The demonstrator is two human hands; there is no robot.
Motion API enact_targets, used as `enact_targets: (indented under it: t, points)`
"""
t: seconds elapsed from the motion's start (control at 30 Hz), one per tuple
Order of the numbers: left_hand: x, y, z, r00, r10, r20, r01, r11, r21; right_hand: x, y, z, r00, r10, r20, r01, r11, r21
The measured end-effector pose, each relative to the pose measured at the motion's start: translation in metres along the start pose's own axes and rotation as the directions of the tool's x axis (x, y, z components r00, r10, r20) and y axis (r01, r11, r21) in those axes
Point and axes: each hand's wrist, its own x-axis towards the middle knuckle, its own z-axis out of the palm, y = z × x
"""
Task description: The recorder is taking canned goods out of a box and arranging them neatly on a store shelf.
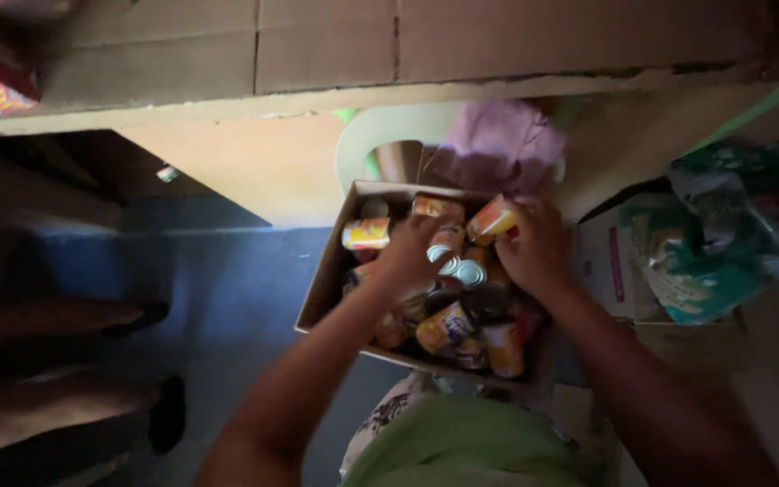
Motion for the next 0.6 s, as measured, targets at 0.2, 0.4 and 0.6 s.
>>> enact_targets:
  t: [0.2,0.4,0.6]
  points:
    - [-0.029,0.020,0.016,0.996,-0.064,-0.062,0.074,0.983,0.169,-0.015,0.018,0.017,0.982,0.144,0.123,-0.134,0.987,-0.089]
    - [-0.044,-0.004,0.018,0.986,-0.135,-0.102,0.125,0.987,-0.098,-0.014,0.029,0.020,0.935,0.314,0.164,-0.310,0.949,-0.048]
    - [-0.045,-0.069,0.046,0.929,-0.309,-0.205,0.118,0.770,-0.627,-0.017,0.014,0.017,0.951,0.301,0.074,-0.291,0.948,-0.129]
